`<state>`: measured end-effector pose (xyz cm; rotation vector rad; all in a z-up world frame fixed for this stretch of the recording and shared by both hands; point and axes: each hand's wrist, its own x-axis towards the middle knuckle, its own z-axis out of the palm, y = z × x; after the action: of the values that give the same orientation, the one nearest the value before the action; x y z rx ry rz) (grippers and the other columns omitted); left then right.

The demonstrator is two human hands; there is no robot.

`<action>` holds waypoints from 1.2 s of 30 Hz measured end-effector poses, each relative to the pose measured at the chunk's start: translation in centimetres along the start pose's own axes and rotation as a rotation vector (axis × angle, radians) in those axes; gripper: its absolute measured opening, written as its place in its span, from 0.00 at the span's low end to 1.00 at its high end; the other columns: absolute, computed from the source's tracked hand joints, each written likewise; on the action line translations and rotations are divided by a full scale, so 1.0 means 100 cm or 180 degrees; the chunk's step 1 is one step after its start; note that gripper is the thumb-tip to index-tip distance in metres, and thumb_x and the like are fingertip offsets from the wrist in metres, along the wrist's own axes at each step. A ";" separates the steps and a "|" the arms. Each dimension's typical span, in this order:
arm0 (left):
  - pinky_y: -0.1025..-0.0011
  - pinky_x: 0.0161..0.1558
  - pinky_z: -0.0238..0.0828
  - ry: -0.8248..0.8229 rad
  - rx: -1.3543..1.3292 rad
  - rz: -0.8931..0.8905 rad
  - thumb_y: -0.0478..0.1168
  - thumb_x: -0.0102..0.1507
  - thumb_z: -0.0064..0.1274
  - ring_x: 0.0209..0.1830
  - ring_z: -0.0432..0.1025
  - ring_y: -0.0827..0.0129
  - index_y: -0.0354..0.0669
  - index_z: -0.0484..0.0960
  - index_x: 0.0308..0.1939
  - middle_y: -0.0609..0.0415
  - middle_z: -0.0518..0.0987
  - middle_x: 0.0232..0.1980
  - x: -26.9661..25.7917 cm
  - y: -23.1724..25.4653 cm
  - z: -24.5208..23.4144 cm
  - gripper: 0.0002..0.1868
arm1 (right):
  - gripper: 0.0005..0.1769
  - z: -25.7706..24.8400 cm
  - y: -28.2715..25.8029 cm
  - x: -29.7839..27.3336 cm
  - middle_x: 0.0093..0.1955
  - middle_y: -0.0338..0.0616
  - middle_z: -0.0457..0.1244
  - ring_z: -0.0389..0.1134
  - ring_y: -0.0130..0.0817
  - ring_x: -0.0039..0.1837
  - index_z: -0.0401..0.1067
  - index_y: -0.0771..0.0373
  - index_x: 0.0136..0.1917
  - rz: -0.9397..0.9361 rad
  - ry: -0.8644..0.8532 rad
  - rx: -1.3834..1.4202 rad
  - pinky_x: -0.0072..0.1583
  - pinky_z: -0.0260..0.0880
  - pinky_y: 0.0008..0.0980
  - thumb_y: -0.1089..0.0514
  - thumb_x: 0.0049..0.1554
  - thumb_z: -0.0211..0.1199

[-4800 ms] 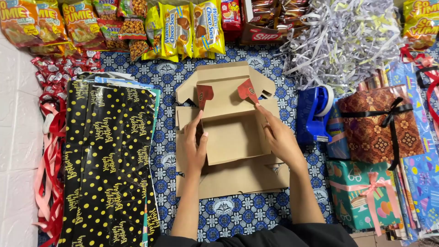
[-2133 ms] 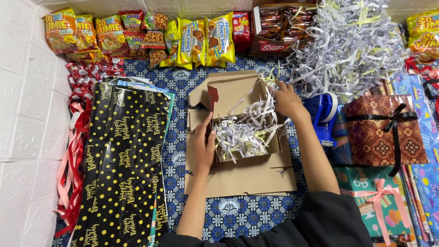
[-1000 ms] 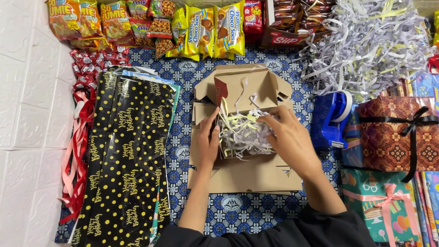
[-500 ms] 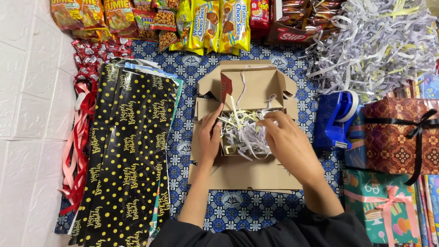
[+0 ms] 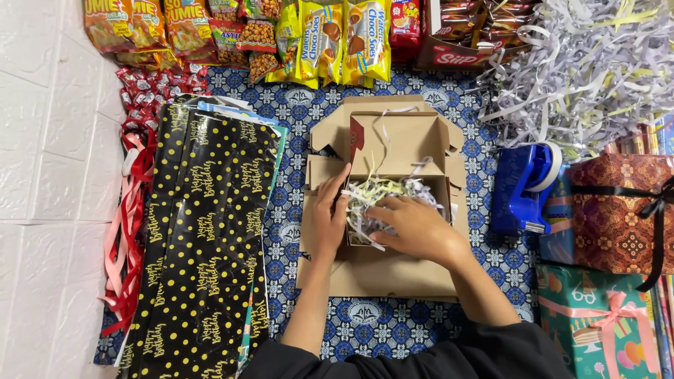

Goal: A person fills a small cardboard box with shredded paper and a snack bag, closes the box, and prepares wrapping paper.

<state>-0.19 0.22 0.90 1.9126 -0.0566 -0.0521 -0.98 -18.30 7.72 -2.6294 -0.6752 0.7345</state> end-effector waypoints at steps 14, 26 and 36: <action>0.56 0.59 0.64 0.0081 0.0215 -0.0120 0.51 0.66 0.35 0.64 0.68 0.51 0.60 0.72 0.67 0.50 0.73 0.65 -0.002 0.014 -0.005 0.25 | 0.19 -0.004 0.028 0.029 0.59 0.44 0.65 0.65 0.41 0.65 0.72 0.52 0.62 0.0385 0.2049 -0.0344 0.65 0.60 0.44 0.45 0.67 0.48; 0.57 0.54 0.68 0.0053 0.0495 -0.0234 0.54 0.65 0.34 0.63 0.69 0.48 0.57 0.73 0.65 0.49 0.73 0.65 -0.005 0.025 -0.006 0.26 | 0.15 -0.040 -0.016 -0.059 0.31 0.43 0.68 0.72 0.49 0.40 0.74 0.57 0.37 0.1142 0.0331 0.0062 0.44 0.72 0.44 0.53 0.60 0.51; 0.54 0.56 0.67 0.0108 0.0393 -0.0190 0.54 0.65 0.34 0.63 0.68 0.47 0.58 0.72 0.66 0.47 0.74 0.64 -0.004 0.020 -0.003 0.26 | 0.07 -0.030 -0.008 -0.009 0.60 0.40 0.64 0.67 0.44 0.61 0.72 0.51 0.53 0.0275 0.2331 -0.0084 0.53 0.71 0.40 0.57 0.61 0.59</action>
<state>-0.56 -0.16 2.89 2.0380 0.0208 -0.0574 -0.27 -18.61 10.91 -2.6752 -0.3511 -0.2384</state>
